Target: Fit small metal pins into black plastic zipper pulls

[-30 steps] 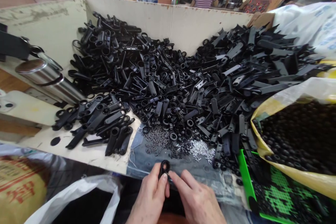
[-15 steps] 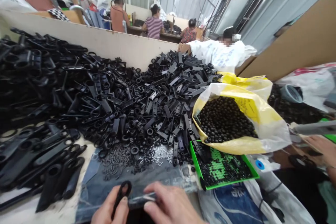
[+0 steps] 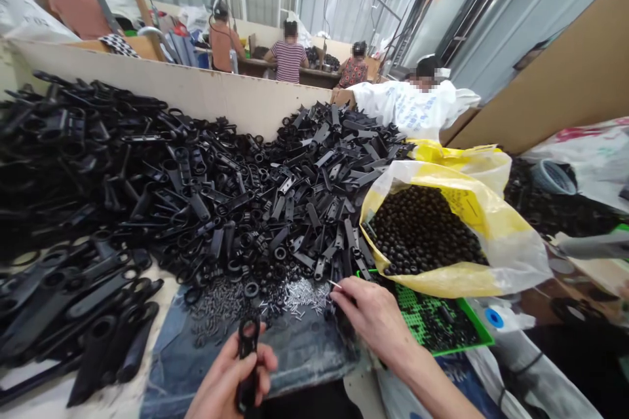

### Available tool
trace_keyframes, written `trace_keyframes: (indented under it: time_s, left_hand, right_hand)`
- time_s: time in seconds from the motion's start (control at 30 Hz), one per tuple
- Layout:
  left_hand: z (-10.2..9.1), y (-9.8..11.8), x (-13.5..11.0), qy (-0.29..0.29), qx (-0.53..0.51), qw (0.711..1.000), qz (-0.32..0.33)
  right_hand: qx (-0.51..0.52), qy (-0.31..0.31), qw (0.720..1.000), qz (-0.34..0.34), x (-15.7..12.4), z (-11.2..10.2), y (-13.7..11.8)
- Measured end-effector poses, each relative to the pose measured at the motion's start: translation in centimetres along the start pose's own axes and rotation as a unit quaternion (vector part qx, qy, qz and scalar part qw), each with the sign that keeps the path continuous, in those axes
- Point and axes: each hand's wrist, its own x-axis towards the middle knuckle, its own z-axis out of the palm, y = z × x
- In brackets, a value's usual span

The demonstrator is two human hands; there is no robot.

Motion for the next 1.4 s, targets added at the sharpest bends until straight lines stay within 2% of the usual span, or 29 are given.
trace_keyframes:
  time_s: [0.07, 0.13, 0.2, 0.27, 0.33, 0.4, 0.5, 0.57, 0.63, 0.77, 0.9, 1.03, 1.2, 1.3, 1.4]
  left_hand:
    - [0.2, 0.0, 0.3, -0.011, -0.022, 1.0, -0.005]
    - [0.8, 0.0, 0.4, -0.014, -0.035, 0.999, -0.003]
    - [1.4, 0.0, 0.2, -0.014, -0.053, 0.998, -0.006]
    - [1.6, 0.0, -0.2, -0.007, -0.067, 0.998, -0.006]
    - [1.3, 0.0, -0.4, 0.023, -0.064, 0.998, 0.017]
    - [0.7, 0.0, -0.7, 0.076, -0.044, 0.994, 0.064]
    - [-0.2, -0.1, -1.0, 0.13, -0.03, 0.986, 0.102]
    - [-0.5, -0.1, -1.3, 0.124, -0.052, 0.987, 0.089]
    - [-0.6, 0.0, -1.5, 0.103, -0.078, 0.989, 0.068]
    - [-1.1, 0.0, -1.7, 0.048, -0.13, 0.99, 0.038]
    - [-1.5, -0.5, -1.4, -0.006, -0.171, 0.984, 0.053]
    - [-1.3, -1.0, -1.2, -0.034, -0.174, 0.982, 0.064]
    - [-0.8, -1.5, -1.0, -0.022, -0.158, 0.985, 0.071]
    - [-0.5, -2.0, -0.7, 0.011, -0.125, 0.989, 0.08]
    - [-0.2, -2.6, -0.6, 0.051, -0.103, 0.991, 0.075]
  right_hand:
    - [0.153, 0.0, 0.988, 0.029, -0.6, -0.5, -0.5]
    - [0.33, -0.022, 0.942, 0.057, -1.6, 0.1, -1.8]
    - [0.443, -0.05, 0.894, 0.051, -2.9, 2.1, -3.6]
    - [0.489, -0.044, 0.871, 0.003, -4.1, 4.7, -5.2]
    - [0.476, -0.007, 0.879, -0.039, -5.1, 6.9, -6.3]
    - [0.43, 0.016, 0.9, -0.068, -5.5, 8.0, -6.9]
    - [0.341, 0.02, 0.926, -0.158, -5.1, 8.0, -7.5]
    - [0.291, 0.052, 0.925, -0.24, -4.5, 7.5, -7.9]
    - [0.271, 0.093, 0.915, -0.283, -4.1, 7.0, -8.2]
    - [0.308, 0.109, 0.907, -0.264, -4.2, 6.3, -8.6]
    - [0.333, 0.118, 0.891, -0.284, -4.8, 6.7, -8.8]
    - [0.332, 0.136, 0.893, -0.273, -5.0, 7.5, -8.9]
    - [0.296, 0.173, 0.902, -0.263, -5.3, 8.4, -9.1]
    - [0.245, 0.216, 0.91, -0.256, -5.6, 9.2, -9.3]
    - [0.211, 0.225, 0.917, -0.254, -5.8, 9.8, -9.5]
